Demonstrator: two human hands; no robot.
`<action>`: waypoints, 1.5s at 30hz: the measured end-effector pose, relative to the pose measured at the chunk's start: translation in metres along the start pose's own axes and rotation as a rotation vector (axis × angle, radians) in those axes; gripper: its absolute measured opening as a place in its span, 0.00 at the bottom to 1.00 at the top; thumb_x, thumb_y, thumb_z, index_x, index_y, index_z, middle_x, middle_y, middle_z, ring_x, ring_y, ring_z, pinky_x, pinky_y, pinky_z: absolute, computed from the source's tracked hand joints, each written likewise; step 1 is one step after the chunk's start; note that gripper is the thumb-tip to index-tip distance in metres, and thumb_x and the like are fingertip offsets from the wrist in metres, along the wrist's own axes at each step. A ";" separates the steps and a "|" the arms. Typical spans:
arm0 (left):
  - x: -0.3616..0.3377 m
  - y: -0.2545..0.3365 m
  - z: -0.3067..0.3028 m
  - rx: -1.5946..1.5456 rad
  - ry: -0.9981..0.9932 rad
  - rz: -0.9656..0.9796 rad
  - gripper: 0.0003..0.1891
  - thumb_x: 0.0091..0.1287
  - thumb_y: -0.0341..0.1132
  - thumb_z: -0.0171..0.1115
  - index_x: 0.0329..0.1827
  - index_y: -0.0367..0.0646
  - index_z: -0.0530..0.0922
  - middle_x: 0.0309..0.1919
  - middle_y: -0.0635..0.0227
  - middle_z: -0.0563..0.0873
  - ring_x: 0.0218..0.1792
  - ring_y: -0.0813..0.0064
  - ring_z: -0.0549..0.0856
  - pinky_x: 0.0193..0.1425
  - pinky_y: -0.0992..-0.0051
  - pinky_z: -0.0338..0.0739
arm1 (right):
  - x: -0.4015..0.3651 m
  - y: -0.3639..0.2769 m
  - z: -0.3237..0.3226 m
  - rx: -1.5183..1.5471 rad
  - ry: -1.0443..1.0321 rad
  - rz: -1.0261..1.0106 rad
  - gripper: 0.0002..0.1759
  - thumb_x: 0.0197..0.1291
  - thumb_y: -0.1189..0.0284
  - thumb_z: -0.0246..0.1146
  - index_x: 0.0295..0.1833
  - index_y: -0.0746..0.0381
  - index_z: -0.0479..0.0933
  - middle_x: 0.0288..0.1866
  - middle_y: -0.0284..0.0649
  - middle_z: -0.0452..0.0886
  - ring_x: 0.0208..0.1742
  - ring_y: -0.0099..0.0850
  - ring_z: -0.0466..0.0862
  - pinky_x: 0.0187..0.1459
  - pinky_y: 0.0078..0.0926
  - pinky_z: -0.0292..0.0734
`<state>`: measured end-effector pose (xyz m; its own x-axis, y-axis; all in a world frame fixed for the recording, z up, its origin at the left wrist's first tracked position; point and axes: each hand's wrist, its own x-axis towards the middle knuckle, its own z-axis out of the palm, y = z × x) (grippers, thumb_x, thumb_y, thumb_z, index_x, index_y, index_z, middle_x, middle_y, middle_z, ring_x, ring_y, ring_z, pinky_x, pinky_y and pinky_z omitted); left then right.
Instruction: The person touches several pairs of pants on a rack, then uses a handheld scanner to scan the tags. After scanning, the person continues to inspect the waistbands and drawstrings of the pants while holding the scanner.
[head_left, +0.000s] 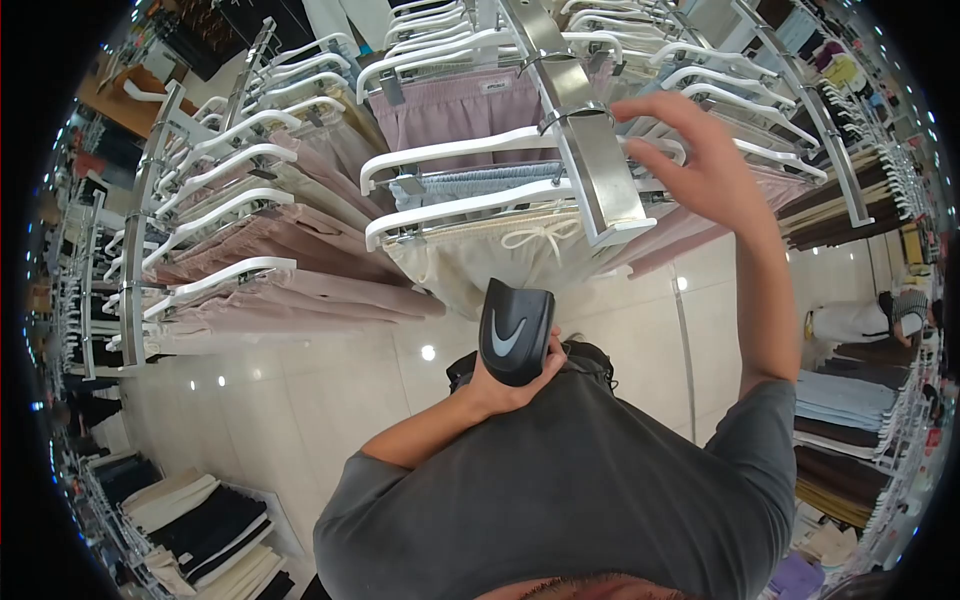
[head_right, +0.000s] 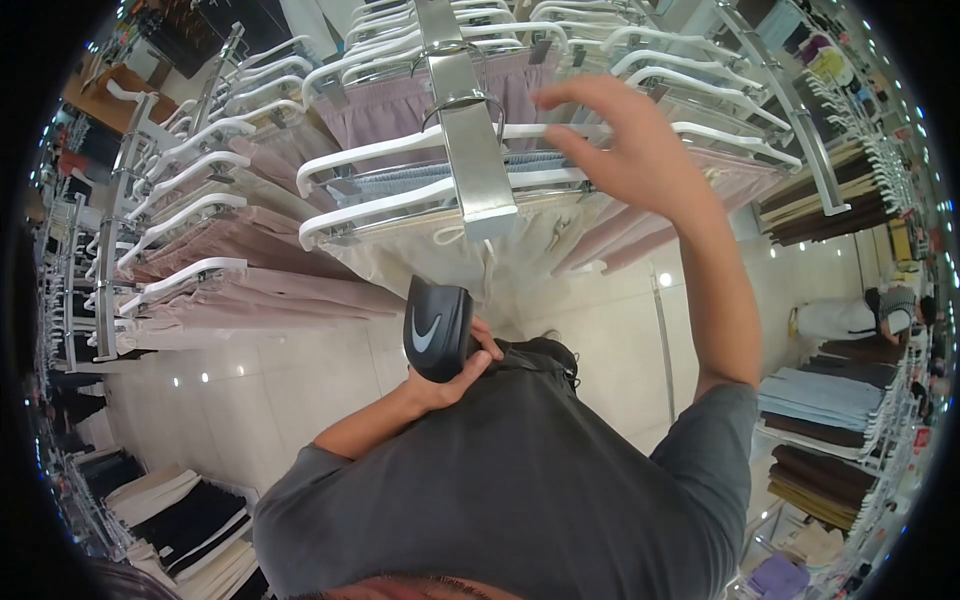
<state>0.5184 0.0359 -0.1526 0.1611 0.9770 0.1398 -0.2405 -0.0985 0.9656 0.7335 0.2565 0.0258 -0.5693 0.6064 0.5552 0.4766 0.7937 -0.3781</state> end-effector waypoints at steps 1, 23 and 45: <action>-0.001 0.001 0.003 0.003 -0.002 0.004 0.12 0.68 0.23 0.69 0.52 0.36 0.79 0.37 0.69 0.87 0.42 0.76 0.86 0.54 0.74 0.80 | 0.005 0.004 0.006 0.019 -0.095 0.057 0.15 0.65 0.73 0.69 0.57 0.61 0.85 0.49 0.42 0.88 0.50 0.38 0.87 0.54 0.35 0.80; 0.007 -0.019 0.068 0.207 -0.057 0.087 0.22 0.64 0.26 0.74 0.60 0.37 0.78 0.43 0.68 0.88 0.45 0.74 0.88 0.54 0.73 0.83 | -0.003 0.030 -0.039 0.115 -0.113 0.138 0.12 0.64 0.72 0.68 0.51 0.65 0.86 0.39 0.49 0.88 0.41 0.45 0.86 0.46 0.36 0.80; 0.080 -0.063 0.244 0.260 -0.215 0.048 0.20 0.61 0.29 0.78 0.56 0.41 0.84 0.49 0.70 0.91 0.51 0.76 0.90 0.57 0.75 0.84 | -0.219 0.105 -0.219 0.053 0.089 0.312 0.09 0.54 0.76 0.78 0.41 0.62 0.88 0.32 0.36 0.86 0.30 0.27 0.80 0.33 0.24 0.74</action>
<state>0.7798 0.0745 -0.1488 0.3606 0.9105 0.2022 -0.0048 -0.2150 0.9766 1.0549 0.1964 0.0264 -0.3391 0.8159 0.4683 0.5817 0.5731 -0.5772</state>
